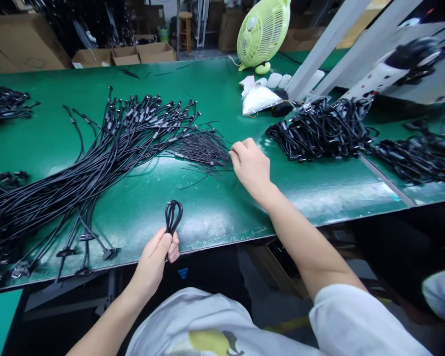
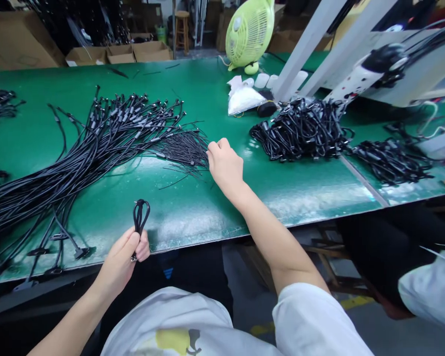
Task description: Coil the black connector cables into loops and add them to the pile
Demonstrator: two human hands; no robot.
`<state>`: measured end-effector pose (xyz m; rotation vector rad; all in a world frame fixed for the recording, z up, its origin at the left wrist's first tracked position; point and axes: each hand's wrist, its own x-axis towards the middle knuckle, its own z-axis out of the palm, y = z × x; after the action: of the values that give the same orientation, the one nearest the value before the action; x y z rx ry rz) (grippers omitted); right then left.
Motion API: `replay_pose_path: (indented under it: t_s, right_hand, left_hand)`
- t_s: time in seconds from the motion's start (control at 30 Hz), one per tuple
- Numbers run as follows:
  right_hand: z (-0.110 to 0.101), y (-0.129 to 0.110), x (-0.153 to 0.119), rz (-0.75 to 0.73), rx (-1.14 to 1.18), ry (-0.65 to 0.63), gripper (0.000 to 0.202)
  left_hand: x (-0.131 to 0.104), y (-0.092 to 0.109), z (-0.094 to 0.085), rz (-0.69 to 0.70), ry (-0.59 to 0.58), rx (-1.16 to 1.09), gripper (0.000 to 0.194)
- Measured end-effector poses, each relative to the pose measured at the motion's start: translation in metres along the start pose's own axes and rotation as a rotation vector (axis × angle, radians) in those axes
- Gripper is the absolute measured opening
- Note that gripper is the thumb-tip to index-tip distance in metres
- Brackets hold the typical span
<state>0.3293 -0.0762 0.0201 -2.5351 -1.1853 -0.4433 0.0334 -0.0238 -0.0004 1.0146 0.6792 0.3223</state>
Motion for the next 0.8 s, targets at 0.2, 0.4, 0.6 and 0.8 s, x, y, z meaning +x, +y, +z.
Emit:
replay_pose_path:
  t_s: [0.2,0.4,0.6,0.8]
  right_hand:
    - [-0.004,-0.018,-0.03,0.006,-0.074,-0.02,0.028]
    - [-0.005,-0.012,-0.044,0.012,-0.114,-0.086,0.025]
    - [-0.019,-0.032,-0.082,-0.027,0.179,-0.023,0.023]
    - [-0.029,-0.064,-0.123,-0.14,0.85,-0.349,0.017]
  left_hand:
    - [0.003,0.002,0.013,0.037,-0.046,-0.083,0.034]
    - [-0.007,0.0,0.01,0.067,-0.027,-0.077,0.031]
    - [-0.015,-0.001,0.01,0.063,-0.029,-0.095,0.031]
    - [-0.017,-0.001,0.012,0.03,-0.097,-0.137,0.04]
